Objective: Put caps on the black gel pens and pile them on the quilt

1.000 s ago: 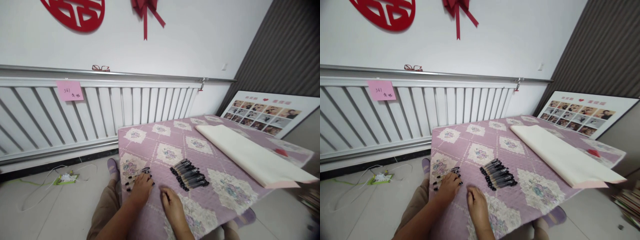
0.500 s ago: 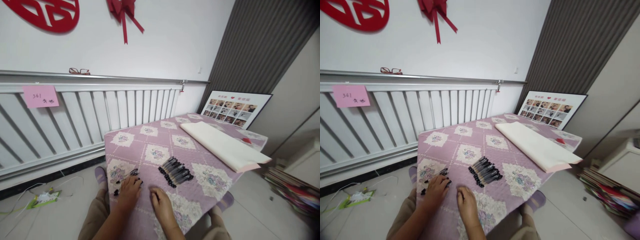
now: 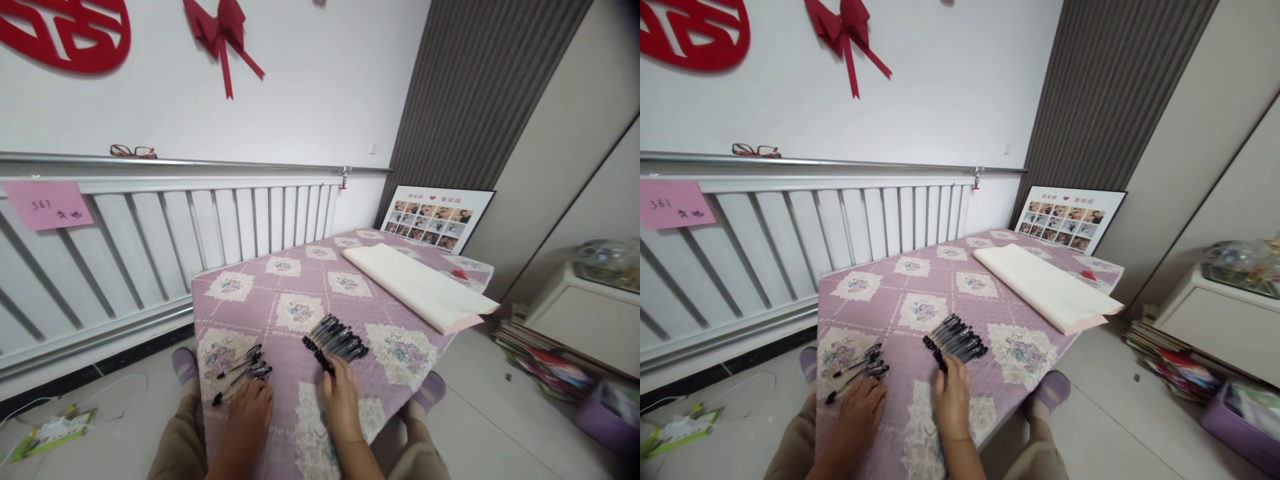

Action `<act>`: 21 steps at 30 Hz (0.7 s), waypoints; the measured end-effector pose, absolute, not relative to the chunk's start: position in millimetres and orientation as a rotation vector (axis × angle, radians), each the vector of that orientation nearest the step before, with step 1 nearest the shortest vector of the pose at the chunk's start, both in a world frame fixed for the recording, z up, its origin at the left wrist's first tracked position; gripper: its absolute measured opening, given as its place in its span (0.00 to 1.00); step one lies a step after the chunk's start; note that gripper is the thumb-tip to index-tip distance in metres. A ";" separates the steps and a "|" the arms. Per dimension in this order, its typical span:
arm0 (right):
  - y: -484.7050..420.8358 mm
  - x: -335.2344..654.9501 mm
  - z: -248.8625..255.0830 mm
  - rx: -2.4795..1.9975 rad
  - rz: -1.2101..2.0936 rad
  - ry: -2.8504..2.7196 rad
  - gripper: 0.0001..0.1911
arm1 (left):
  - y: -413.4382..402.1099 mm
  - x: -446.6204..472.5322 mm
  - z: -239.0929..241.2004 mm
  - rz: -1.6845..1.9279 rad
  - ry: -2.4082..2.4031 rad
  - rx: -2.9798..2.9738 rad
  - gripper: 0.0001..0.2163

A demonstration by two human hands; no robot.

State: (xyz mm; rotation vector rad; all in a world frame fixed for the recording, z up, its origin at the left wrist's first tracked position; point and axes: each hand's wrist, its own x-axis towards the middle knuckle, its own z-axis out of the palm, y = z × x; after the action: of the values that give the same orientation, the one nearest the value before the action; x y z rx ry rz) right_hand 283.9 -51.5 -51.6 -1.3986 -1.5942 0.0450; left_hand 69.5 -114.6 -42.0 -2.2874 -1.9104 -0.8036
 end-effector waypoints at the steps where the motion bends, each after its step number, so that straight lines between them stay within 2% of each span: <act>1: -46.4 292.3 -52.7 -1.445 0.004 -1.596 0.17 | -114.1 69.5 -42.8 -0.807 -1.905 -2.287 0.11; 5: -29.9 317.6 -56.9 -1.640 -0.134 -1.673 0.23 | -113.4 70.3 -43.3 -0.825 -1.914 -2.284 0.10; 8: -27.1 322.0 -56.8 -1.745 -0.184 -1.756 0.24 | -113.7 70.7 -41.1 -0.816 -1.952 -2.282 0.11; 16: -39.3 313.2 -43.9 -1.793 -0.286 -1.782 0.14 | -114.0 69.7 -39.2 -0.789 -1.973 -2.313 0.10; 21: -44.4 309.9 -38.2 -1.690 -0.303 -1.905 0.13 | -114.2 69.4 -44.7 -0.837 -1.904 -2.277 0.10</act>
State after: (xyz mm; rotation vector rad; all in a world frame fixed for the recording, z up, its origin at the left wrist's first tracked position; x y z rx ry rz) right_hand 309.9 -44.4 -38.2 -1.6899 -1.9046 -0.3031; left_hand 69.4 -114.2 -44.7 -2.2773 -1.9043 -0.8372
